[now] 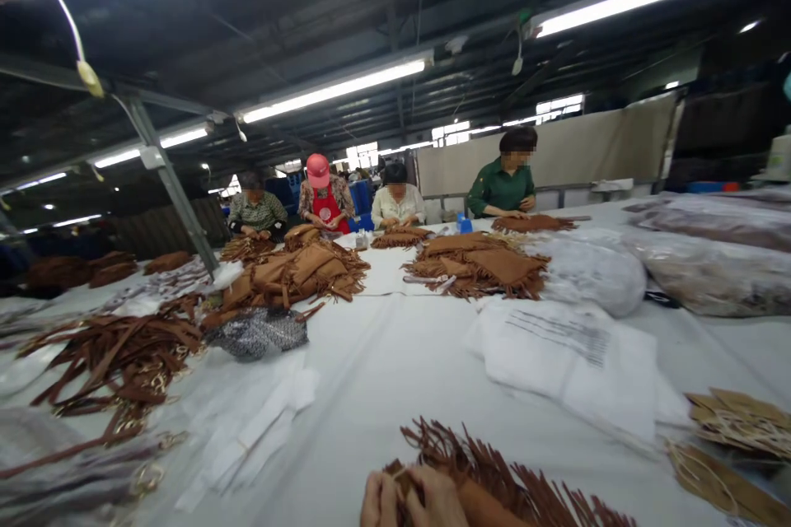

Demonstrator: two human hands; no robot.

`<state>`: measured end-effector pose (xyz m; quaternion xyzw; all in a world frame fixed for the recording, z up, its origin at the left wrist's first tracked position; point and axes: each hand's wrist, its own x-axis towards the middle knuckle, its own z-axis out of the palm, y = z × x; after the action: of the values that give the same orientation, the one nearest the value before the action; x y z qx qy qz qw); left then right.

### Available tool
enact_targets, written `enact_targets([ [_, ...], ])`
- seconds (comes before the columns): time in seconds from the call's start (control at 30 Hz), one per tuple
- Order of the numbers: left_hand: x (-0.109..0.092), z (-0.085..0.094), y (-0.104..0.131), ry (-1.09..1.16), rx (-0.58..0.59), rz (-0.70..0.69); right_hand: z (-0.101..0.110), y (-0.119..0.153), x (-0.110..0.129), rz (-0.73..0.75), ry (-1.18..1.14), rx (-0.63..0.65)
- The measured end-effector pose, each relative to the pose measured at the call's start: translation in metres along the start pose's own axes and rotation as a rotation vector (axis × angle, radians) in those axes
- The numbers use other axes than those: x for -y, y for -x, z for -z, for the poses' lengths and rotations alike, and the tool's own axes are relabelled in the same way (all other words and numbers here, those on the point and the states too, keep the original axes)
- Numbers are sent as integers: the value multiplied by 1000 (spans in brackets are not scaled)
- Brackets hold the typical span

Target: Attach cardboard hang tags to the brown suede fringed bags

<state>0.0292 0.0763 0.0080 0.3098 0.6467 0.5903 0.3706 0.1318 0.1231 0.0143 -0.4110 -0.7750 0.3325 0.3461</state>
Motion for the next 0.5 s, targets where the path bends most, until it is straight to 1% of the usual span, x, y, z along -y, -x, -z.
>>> enact_targets([
  [0.03, 0, 2, -1, 19, 9, 14, 2, -2, 3, 19, -23, 19],
  [0.07, -1, 5, -2, 58, 73, -16, 3, -3, 5, 15, -32, 31],
  [0.1, -2, 10, -1, 41, 163, -26, 4, -4, 6, -5, -29, 42],
  [0.17, -8, 18, 0, -68, 299, -30, 3, -5, 5, -46, -26, 81],
  [0.2, -10, 23, 1, -152, 321, -42, 2, -4, 5, -60, -27, 104],
  [0.23, -12, 26, 1, -242, 307, -69, 0, -2, 4, -65, -37, 128],
  [0.27, -14, 28, 2, -330, 262, -108, -2, 0, 4, -61, -40, 153],
  [0.37, -10, 29, 4, -537, 87, -252, -8, 9, 7, -36, 6, 211],
  [0.43, -6, 27, 3, -622, 33, -328, -11, 13, 9, -25, 138, 229],
  [0.5, -2, 23, 1, -681, 16, -375, -15, 18, 10, -5, 321, 250],
])
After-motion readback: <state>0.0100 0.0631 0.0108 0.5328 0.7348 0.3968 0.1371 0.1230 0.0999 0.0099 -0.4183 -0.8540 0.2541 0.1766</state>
